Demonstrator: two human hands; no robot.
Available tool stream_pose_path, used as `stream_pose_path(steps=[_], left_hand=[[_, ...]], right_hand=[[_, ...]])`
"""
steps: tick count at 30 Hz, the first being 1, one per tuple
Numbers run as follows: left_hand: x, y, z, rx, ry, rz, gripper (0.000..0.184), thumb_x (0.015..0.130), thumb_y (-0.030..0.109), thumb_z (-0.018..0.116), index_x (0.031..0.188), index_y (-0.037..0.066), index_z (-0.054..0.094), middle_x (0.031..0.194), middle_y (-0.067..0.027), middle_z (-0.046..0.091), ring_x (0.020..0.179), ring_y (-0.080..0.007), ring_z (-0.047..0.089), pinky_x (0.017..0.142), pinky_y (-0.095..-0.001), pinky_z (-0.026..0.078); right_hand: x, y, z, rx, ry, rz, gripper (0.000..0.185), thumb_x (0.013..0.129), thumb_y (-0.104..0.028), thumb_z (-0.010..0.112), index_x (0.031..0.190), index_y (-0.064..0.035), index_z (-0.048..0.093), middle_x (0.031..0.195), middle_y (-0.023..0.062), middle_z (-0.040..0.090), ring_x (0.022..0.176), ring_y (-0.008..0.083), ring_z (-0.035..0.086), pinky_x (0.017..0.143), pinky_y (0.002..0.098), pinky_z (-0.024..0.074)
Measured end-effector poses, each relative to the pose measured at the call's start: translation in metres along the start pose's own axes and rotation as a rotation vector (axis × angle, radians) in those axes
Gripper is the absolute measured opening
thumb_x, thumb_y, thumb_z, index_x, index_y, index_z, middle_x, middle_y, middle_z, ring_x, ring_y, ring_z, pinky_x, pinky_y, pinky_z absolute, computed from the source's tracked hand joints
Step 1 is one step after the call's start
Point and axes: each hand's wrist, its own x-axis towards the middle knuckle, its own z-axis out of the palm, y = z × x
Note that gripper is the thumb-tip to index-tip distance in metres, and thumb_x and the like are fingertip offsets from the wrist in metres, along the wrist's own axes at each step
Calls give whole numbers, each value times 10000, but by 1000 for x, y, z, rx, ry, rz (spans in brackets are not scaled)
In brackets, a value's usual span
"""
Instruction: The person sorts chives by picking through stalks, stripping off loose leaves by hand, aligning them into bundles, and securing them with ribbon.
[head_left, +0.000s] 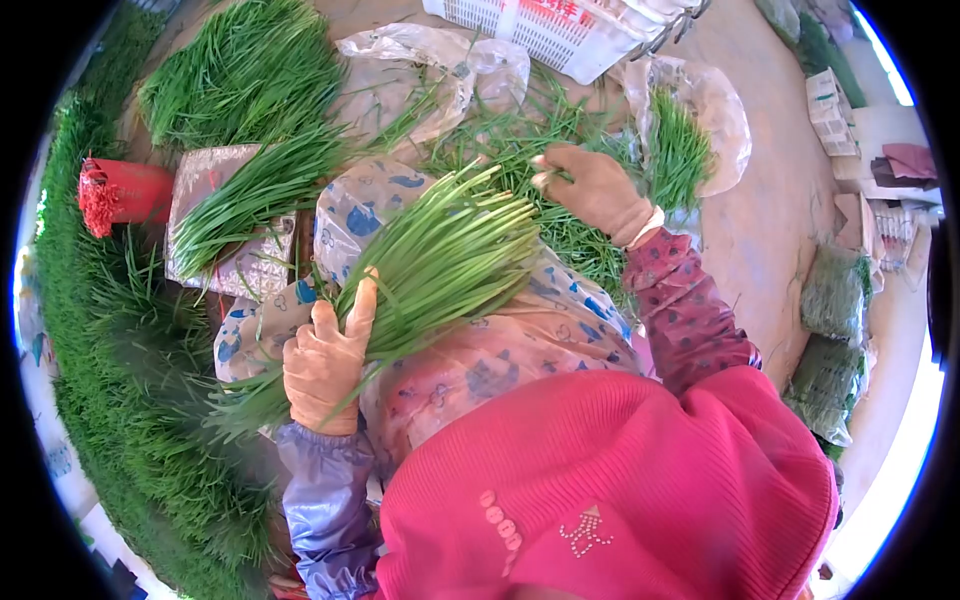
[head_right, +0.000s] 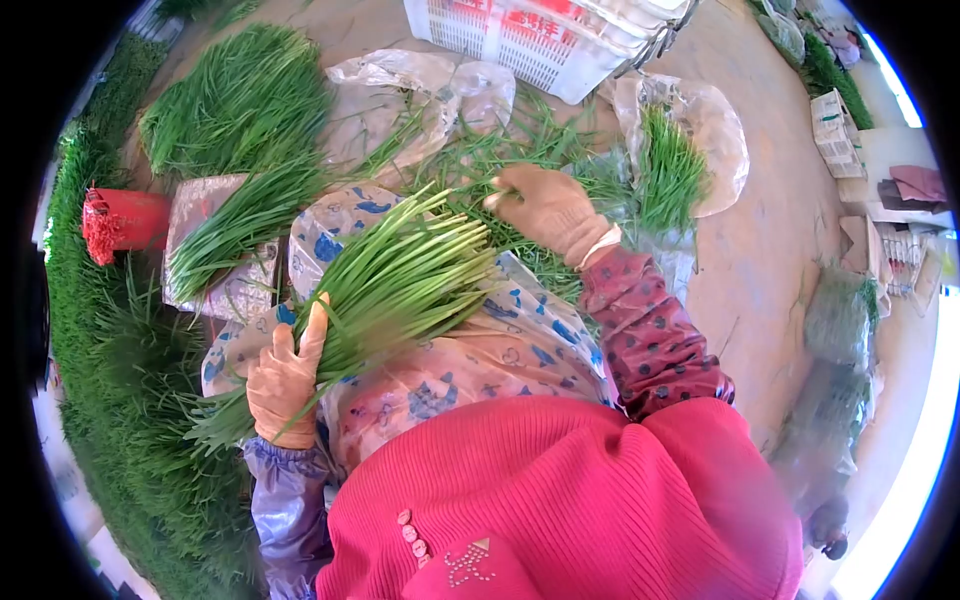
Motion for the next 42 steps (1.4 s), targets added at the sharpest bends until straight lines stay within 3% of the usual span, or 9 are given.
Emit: stream_pose_path(steps=[10,18,20,24,29,32,35,40,42], left_hand=[[9,-8,-9,-61,76,62,794,770,-15,549,1432,369,336,980,-73,512,543,-153,481,495,-298,458],[8,-6,-2,-171,80,21,838,726,-33,585,1438,343,353,974,-40,598,580,-185,548,521,-324,492],[8,-17,-11,-760,-140,-164,872,697,-44,624,1439,339,374,984,-32,636,674,-245,621,595,-338,533],[-6,-25,8,-1586,-150,-343,773,745,-102,585,1452,140,387,964,-30,670,839,-133,634,734,-263,506],[-11,-46,7,-1653,-501,-409,527,732,-82,613,1246,13,552,882,-18,657,747,-95,594,665,-230,486],[5,-41,-7,-1726,-666,-531,436,707,-72,649,1130,0,572,854,-25,653,647,-100,583,587,-246,487],[6,-37,-5,-2006,-714,-676,447,692,-94,647,1124,-7,569,766,-72,632,571,-138,574,511,-277,467],[-4,-33,9,-2268,-747,-691,401,691,-88,635,1086,-44,580,766,-114,629,540,-171,557,486,-279,443],[-4,-31,9,-2343,-669,-755,368,683,-86,643,1046,-53,597,745,-122,626,542,-176,562,487,-278,445]], right_hand=[[19,-51,51,400,-373,127,409,836,-404,625,1056,-64,682,949,189,677,900,344,635,827,389,490],[27,5,49,-270,-237,-281,211,873,-250,538,911,-80,658,796,192,645,769,381,624,681,453,492],[26,11,22,-334,-296,-138,252,928,-254,472,1018,-78,628,893,184,663,865,365,639,773,447,504],[37,70,4,-327,-349,126,275,879,-219,529,1095,-75,619,972,210,647,971,354,620,819,428,487],[40,22,-25,426,-369,6,502,828,-134,616,1314,-74,508,1096,120,658,1076,229,605,880,362,504],[67,6,10,501,-228,-328,577,821,-152,672,1354,-75,465,1107,69,649,950,162,614,826,311,529],[74,-27,15,797,-513,-376,494,812,-184,694,1271,-69,551,976,64,659,787,118,603,693,258,527],[81,-27,13,943,-80,283,407,921,-219,598,1264,-9,539,849,11,629,752,79,578,619,243,487],[83,-18,5,1020,-81,223,414,909,-260,607,1239,-17,551,870,21,626,751,89,581,629,246,500]])
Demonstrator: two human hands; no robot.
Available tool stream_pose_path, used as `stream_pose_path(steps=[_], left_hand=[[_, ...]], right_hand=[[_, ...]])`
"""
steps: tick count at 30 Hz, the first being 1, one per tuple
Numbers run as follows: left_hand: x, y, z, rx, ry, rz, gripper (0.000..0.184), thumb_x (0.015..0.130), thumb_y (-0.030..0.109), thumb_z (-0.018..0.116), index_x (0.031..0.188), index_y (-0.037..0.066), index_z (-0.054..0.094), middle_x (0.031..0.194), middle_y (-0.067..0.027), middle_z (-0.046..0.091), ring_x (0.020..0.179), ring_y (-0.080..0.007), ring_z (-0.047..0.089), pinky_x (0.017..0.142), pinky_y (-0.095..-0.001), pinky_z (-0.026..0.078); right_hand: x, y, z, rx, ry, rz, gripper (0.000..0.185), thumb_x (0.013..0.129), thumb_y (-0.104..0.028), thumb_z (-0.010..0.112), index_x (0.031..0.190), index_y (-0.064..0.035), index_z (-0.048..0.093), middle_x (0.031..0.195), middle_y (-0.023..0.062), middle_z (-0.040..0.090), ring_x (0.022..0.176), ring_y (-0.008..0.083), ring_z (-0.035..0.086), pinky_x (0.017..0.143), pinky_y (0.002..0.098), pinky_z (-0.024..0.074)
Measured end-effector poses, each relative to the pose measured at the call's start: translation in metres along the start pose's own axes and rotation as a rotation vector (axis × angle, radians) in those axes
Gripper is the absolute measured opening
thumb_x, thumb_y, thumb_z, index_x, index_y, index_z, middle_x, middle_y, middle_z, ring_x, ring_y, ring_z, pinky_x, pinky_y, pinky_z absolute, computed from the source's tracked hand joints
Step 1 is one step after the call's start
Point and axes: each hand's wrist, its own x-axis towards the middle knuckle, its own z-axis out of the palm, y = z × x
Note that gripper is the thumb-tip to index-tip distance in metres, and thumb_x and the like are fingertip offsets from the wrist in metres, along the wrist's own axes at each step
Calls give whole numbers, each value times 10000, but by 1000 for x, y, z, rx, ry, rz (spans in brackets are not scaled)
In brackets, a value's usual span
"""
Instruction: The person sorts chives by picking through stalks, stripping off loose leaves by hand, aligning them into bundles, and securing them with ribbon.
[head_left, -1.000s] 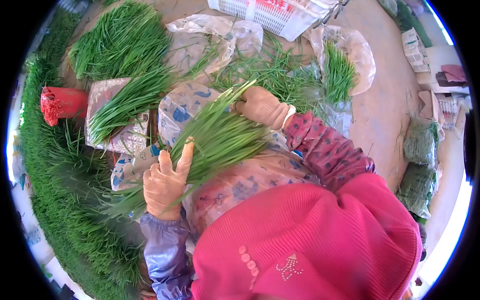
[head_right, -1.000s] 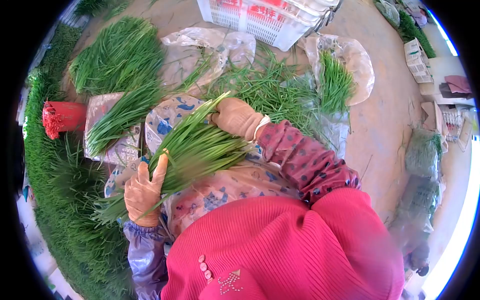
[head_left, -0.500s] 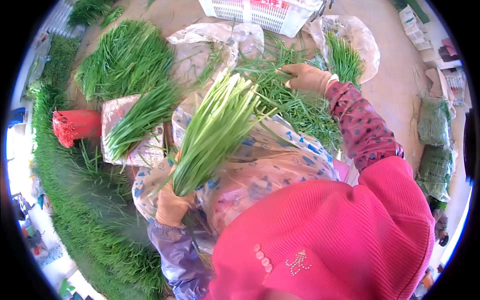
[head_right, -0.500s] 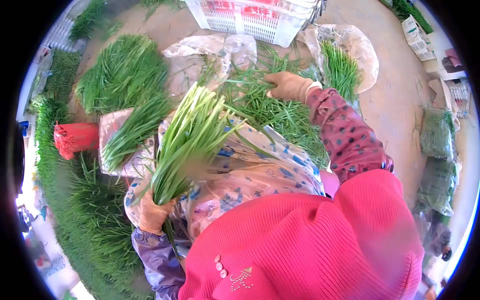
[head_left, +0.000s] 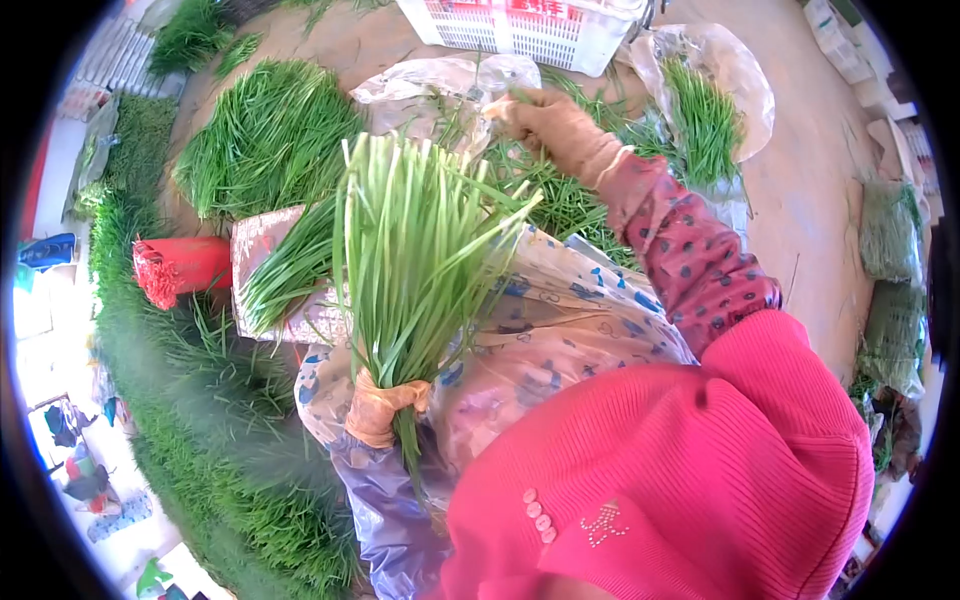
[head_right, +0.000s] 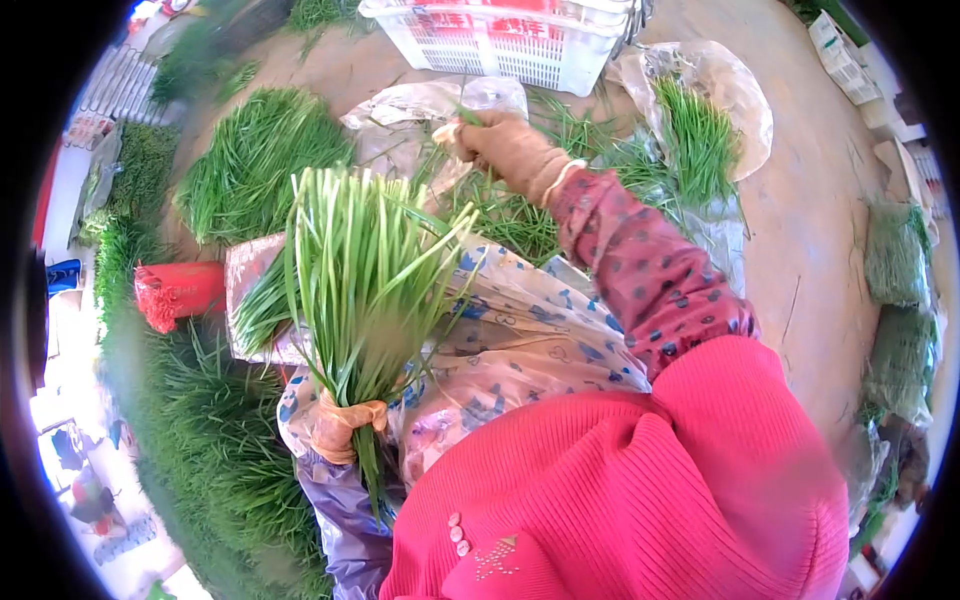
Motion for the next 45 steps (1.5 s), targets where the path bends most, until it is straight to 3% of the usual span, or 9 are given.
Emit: stream_pose_path(steps=[4,7,8,13,17,29,36,38,45], left_hand=[[5,-2,-8,5,-1,-11,365,677,-75,666,1036,-47,608,772,-122,634,555,-177,574,495,-272,455],[10,-4,-5,60,17,10,370,681,-64,679,1041,-30,603,786,-114,632,561,-177,574,496,-270,454],[10,-4,-2,62,17,9,370,681,-64,679,1041,-30,603,786,-114,632,561,-177,574,496,-270,454],[11,-11,-4,-105,-92,168,411,675,-5,728,1059,-19,581,799,-100,626,565,-178,567,494,-280,449],[12,-12,-7,-23,-4,81,420,663,-12,715,1060,-37,579,786,-113,620,553,-189,552,487,-290,443],[18,-7,13,-131,-21,28,413,632,-120,635,1034,-35,597,763,-107,615,560,-190,554,506,-303,454],[30,-8,16,-98,7,73,424,632,-110,646,1043,-20,587,769,-101,608,561,-194,549,501,-298,446],[29,-9,17,-52,4,87,426,648,-108,646,1058,-11,578,781,-89,607,576,-183,556,517,-295,455],[19,-3,16,92,-1,58,387,684,-108,650,1050,-8,573,789,-77,620,602,-159,576,554,-289,485]], right_hand=[[-6,-14,-4,124,-133,-108,612,869,-382,640,1328,-20,461,1097,99,603,812,172,616,716,292,553],[-26,-37,21,-481,-352,-94,754,843,-364,668,1413,12,348,1200,183,579,908,229,632,731,323,551],[-31,-44,30,-695,-350,-113,753,830,-314,675,1430,-9,337,1034,145,638,784,169,624,652,288,519],[-38,-19,31,-204,-423,44,632,847,-217,635,1425,-100,408,718,-38,544,583,33,439,486,229,342],[-35,15,24,133,-330,40,598,868,-125,619,1427,-108,409,996,5,630,682,63,518,553,206,415],[-19,5,-41,638,317,14,407,883,-177,585,1288,-136,565,802,-26,563,581,70,500,518,208,427],[-62,-47,36,-915,-12,-530,443,850,-340,638,1154,-18,610,833,115,685,780,288,666,724,397,513],[-68,-71,64,-1080,-182,-36,419,825,-364,642,1118,-65,637,891,177,682,839,379,656,756,442,510],[-52,-27,76,-1148,-203,-145,392,764,-425,634,939,-80,702,831,194,669,814,363,653,738,451,521]])
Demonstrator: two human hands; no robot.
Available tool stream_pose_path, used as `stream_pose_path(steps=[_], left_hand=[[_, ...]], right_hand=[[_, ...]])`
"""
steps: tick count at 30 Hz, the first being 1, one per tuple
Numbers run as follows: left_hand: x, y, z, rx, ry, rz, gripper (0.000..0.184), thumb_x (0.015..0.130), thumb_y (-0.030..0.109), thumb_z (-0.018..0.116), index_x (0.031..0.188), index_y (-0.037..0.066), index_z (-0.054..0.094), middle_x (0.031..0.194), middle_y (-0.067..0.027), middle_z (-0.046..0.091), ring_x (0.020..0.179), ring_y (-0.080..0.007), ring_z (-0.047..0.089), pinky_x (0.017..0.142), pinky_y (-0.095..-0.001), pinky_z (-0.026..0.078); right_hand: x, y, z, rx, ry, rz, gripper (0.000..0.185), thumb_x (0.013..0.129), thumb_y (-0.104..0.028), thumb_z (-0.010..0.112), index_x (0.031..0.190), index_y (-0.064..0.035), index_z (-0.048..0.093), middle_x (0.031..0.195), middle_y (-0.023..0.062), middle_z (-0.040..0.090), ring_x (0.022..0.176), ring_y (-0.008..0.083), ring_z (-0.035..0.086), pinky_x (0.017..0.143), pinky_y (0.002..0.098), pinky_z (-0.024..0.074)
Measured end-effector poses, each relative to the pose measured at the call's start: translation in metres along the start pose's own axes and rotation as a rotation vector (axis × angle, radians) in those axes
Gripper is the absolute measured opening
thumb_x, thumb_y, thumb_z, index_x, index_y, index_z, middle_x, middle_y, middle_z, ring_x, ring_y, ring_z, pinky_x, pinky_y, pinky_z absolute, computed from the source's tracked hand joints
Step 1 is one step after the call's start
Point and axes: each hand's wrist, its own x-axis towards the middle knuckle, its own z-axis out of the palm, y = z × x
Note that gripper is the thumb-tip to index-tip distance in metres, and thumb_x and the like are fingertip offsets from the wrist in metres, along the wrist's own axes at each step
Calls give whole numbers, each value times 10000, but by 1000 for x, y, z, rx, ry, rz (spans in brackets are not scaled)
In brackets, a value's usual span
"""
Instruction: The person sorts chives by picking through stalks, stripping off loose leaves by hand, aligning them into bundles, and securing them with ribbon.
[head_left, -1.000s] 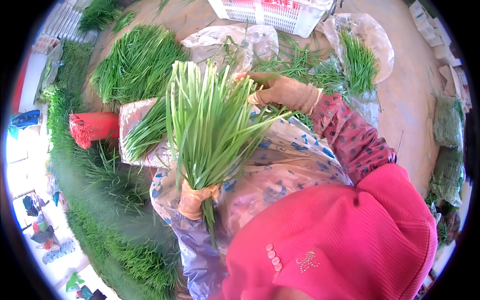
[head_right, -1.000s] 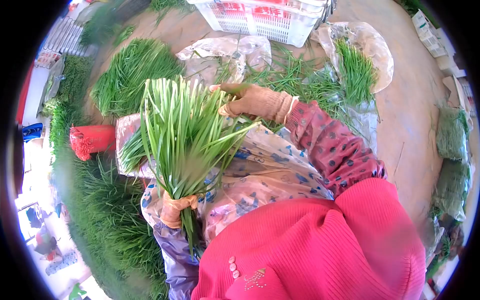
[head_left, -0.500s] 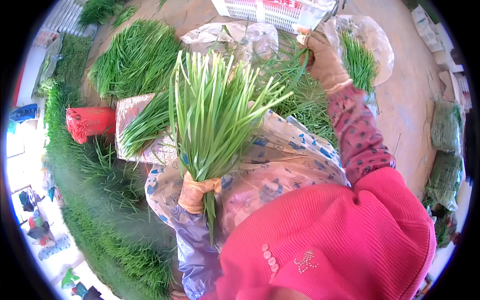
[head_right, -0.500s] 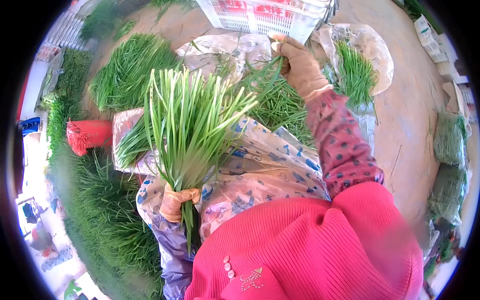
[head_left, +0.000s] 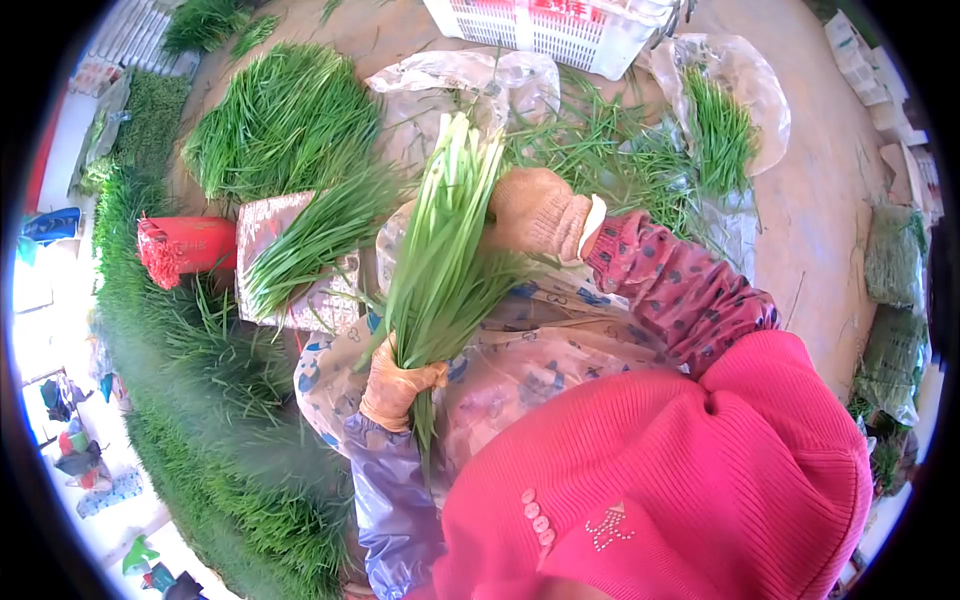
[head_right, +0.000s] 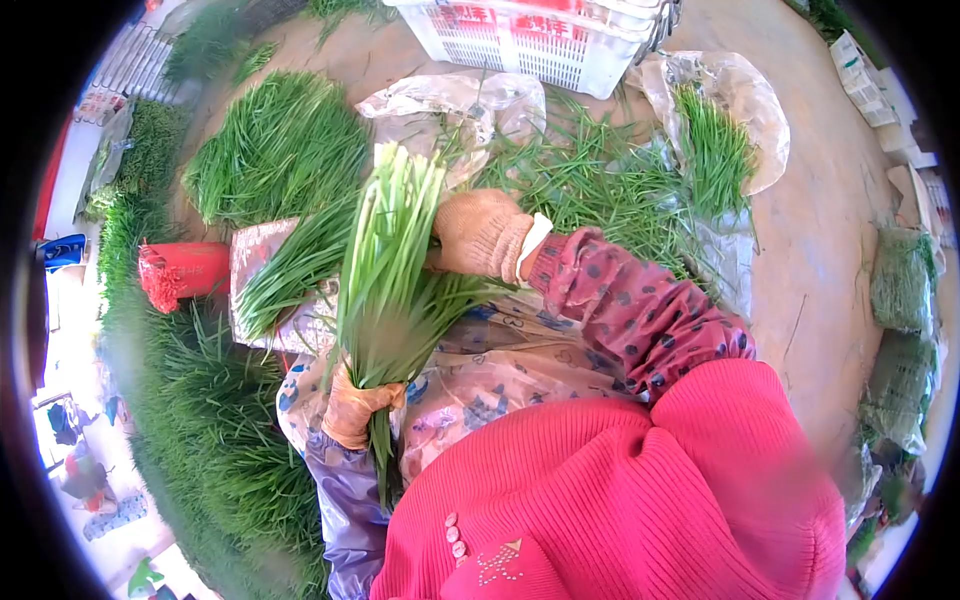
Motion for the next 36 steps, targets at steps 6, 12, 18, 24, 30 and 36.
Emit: stream_pose_path(steps=[6,12,18,24,30,36], left_hand=[[7,1,3,-50,-47,-86,378,708,-100,658,1064,-5,577,836,-88,635,631,-163,602,571,-282,508],[8,7,6,38,16,-116,375,720,-88,664,1074,4,582,842,-87,642,642,-163,615,569,-286,516],[0,2,-1,77,51,-174,385,708,-93,674,1073,-31,569,820,-98,641,598,-168,608,563,-292,519],[-1,-1,-5,28,36,-128,402,700,-105,661,1085,-47,560,823,-105,641,596,-170,609,554,-286,519],[2,-2,1,140,100,-114,373,723,-83,648,1084,-38,567,827,-83,644,610,-149,615,556,-273,523],[4,-5,13,313,176,3,338,742,-39,655,1074,-20,592,823,-57,646,618,-127,610,559,-269,522]], right_hand=[[1,26,33,74,125,114,365,796,-409,593,865,-70,708,790,197,663,781,377,648,739,446,525],[-7,41,39,263,309,-67,305,840,-334,564,817,-50,672,742,185,649,713,382,634,687,461,518],[5,126,26,-21,661,25,227,868,-234,541,997,-78,646,802,167,654,724,345,633,661,412,511],[-15,181,-16,64,336,503,338,852,-285,562,1116,-80,610,969,208,656,895,390,627,802,477,489],[-45,63,-51,259,162,274,404,873,-335,610,1184,-78,598,869,141,678,771,233,655,726,371,525],[-14,4,7,235,162,41,287,872,-348,584,995,-110,688,735,73,656,680,177,634,627,341,515]])
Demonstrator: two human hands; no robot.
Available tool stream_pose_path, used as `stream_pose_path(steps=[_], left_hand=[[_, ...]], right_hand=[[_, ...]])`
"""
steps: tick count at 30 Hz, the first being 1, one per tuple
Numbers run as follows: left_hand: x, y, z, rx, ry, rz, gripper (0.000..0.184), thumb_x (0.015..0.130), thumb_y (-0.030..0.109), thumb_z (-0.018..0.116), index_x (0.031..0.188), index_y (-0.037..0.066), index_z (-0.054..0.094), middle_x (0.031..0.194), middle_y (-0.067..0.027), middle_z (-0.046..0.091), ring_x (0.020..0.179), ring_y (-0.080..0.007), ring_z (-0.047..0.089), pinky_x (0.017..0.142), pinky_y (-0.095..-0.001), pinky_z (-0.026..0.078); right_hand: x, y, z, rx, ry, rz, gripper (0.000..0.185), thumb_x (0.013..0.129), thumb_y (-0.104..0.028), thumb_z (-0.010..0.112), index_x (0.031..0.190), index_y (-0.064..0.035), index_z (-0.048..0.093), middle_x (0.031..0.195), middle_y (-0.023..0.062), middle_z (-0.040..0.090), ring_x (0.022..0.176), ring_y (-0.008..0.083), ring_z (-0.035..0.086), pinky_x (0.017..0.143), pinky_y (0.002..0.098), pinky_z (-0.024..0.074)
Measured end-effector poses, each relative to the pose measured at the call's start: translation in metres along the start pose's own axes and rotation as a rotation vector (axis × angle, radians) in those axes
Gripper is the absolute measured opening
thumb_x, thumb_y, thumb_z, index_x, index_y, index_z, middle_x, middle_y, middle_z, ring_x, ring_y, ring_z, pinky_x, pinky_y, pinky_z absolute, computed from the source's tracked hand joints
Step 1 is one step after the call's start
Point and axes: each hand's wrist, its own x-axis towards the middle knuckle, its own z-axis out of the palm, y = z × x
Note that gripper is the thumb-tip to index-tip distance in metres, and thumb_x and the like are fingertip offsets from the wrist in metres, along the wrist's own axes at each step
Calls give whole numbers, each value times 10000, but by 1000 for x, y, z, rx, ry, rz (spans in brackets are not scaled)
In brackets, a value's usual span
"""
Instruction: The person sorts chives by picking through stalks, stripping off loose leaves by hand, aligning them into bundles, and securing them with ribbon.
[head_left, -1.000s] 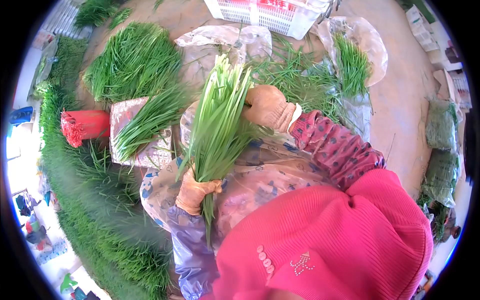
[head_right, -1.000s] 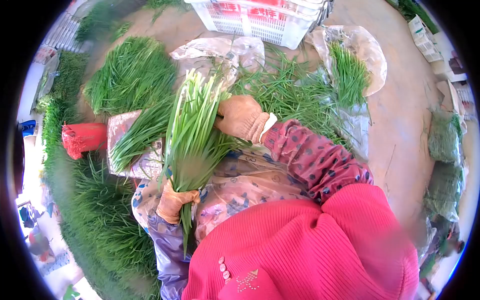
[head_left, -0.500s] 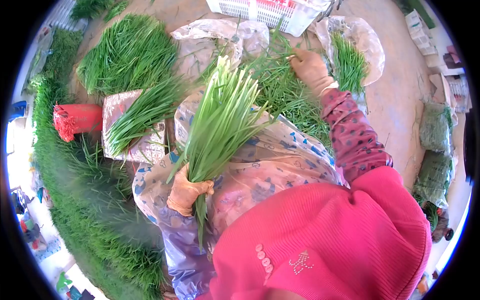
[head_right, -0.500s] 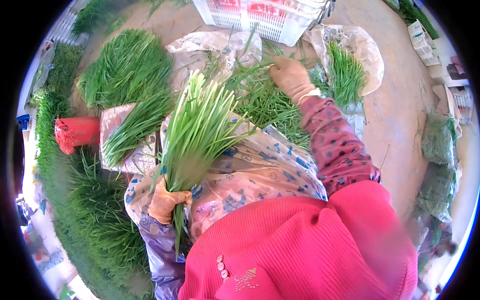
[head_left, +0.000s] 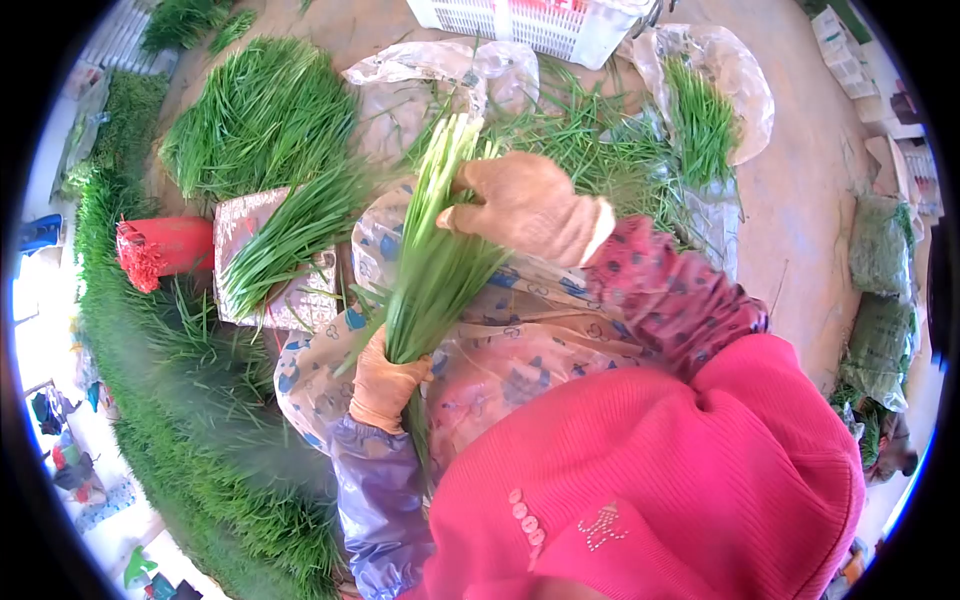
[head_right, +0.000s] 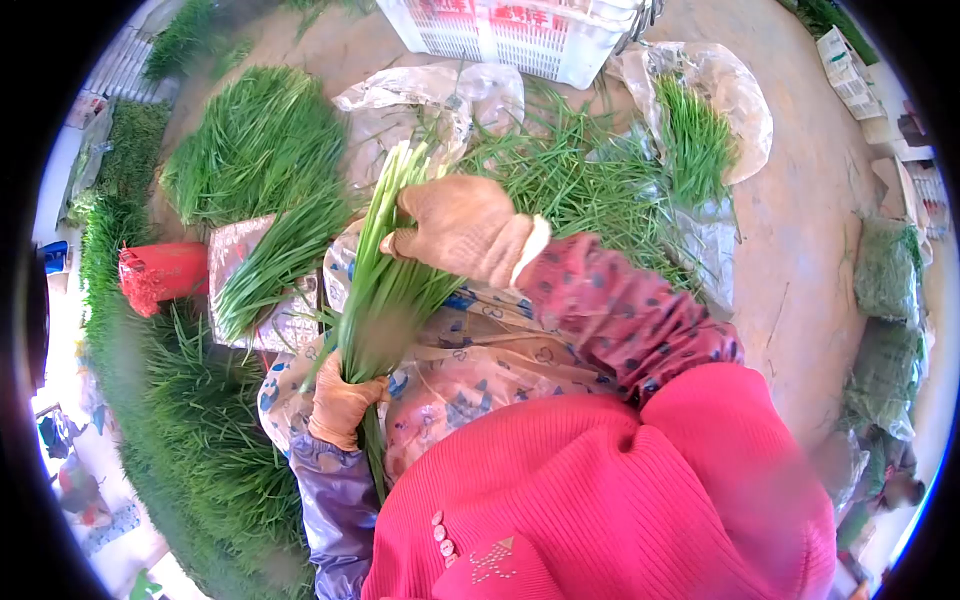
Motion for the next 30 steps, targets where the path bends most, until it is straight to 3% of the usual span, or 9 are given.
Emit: stream_pose_path(steps=[3,5,11,15,19,21,23,28,30], left_hand=[[1,-7,-3,-43,-8,27,358,739,-37,662,1088,-14,587,831,-56,649,618,-125,608,557,-266,517],[4,-12,-9,-53,-7,-6,409,711,-77,649,1108,-20,569,833,-62,637,617,-137,598,565,-270,512],[11,-16,-18,-20,-18,37,439,691,-125,635,1112,-33,549,819,-96,634,601,-161,588,552,-277,477],[13,-23,-25,10,-71,-21,252,719,-59,646,967,-24,613,747,-63,654,603,-128,601,545,-265,481],[11,-18,-25,-66,-53,-46,233,722,-52,636,951,-17,616,745,-61,652,596,-124,589,553,-255,469],[12,-19,-25,-83,-66,-50,230,724,-52,633,951,-13,618,743,-58,650,594,-123,584,554,-253,466],[14,-24,-27,-31,-86,-16,225,732,-58,624,952,-10,617,742,-55,646,594,-121,580,551,-253,462],[13,-20,-29,-75,-102,-51,298,721,-87,622,1010,-23,587,770,-82,637,594,-142,574,545,-262,460],[11,-15,-31,-124,-110,-77,334,711,-100,623,1033,-27,575,782,-96,633,592,-152,572,539,-266,459]], right_hand=[[-5,-6,6,329,-44,-45,192,868,-245,569,890,-99,692,657,36,641,625,140,617,526,304,489],[-15,1,3,988,-600,109,166,857,-157,559,834,-50,683,654,45,650,547,98,589,439,261,439],[-40,35,-27,1353,-1495,-430,203,920,-150,573,890,41,633,663,74,626,446,105,521,346,246,367],[-121,34,-46,1100,593,195,381,915,-347,570,854,28,604,647,70,586,594,198,591,493,363,495],[-43,77,-124,1749,-854,-1147,237,866,-181,522,981,-46,679,892,128,668,625,216,596,581,332,500],[-45,114,-117,1026,-96,-747,399,861,-245,587,1195,-31,556,1200,205,546,858,166,623,601,278,542],[-41,88,-120,632,-168,50,508,837,-217,636,1282,-11,502,1307,251,498,968,188,638,650,302,567],[-5,88,-4,-103,285,-247,370,851,-191,623,1204,-87,582,1010,116,686,689,149,633,688,334,529],[3,71,3,-4,82,-110,275,887,-218,607,1144,-122,620,878,75,695,670,134,624,652,301,528]])
